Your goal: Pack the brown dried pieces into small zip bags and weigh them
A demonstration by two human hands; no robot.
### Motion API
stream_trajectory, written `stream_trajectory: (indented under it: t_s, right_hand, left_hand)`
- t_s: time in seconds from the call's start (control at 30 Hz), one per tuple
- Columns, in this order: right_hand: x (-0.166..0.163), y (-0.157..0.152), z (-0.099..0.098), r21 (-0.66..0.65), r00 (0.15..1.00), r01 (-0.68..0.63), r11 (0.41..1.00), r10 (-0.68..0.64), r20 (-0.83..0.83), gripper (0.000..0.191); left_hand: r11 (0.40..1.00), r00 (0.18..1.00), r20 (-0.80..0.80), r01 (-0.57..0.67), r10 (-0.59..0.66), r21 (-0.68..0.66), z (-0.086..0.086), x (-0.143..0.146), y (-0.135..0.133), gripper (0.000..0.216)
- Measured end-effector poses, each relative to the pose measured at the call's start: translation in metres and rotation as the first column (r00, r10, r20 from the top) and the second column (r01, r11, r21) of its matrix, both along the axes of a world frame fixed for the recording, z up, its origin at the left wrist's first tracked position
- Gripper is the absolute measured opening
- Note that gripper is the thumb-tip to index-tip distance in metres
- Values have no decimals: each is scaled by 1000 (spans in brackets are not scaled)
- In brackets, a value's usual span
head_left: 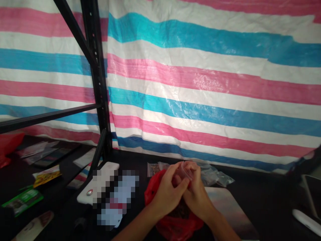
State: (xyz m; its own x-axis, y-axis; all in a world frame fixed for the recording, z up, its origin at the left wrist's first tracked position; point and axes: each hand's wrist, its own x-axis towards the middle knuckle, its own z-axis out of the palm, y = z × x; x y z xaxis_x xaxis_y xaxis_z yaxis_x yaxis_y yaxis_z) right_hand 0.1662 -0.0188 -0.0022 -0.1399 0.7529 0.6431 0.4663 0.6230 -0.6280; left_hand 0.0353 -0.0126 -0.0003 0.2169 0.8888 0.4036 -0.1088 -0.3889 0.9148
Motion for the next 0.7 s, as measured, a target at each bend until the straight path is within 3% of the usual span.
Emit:
stream_trajectory:
  t_s: [0.2, 0.3, 0.43, 0.53, 0.7]
  right_hand:
    - [3, -7, 15, 26, 981, -93, 995, 87, 173, 32]
    - [8, -7, 17, 81, 975, -57, 995, 38, 217, 20]
    - [10, -4, 19, 158, 978, 18, 987, -51, 203, 19]
    - [10, -2, 21, 182, 980, 42, 982, -76, 182, 17]
    - [10, -7, 22, 11, 970, -120, 993, 115, 215, 30]
  left_hand:
    - [998, 995, 87, 51, -47, -46, 8, -9, 2, 33]
    - [997, 998, 63, -2, 7, -81, 7, -15, 2, 37]
    - [998, 998, -34, -62, 61, -24, 6, -19, 4, 37]
    - [997, 997, 21, -74, 75, -39, 8, -19, 8, 36]
    - [973, 967, 171, -160, 189, -168, 8, -19, 17, 30]
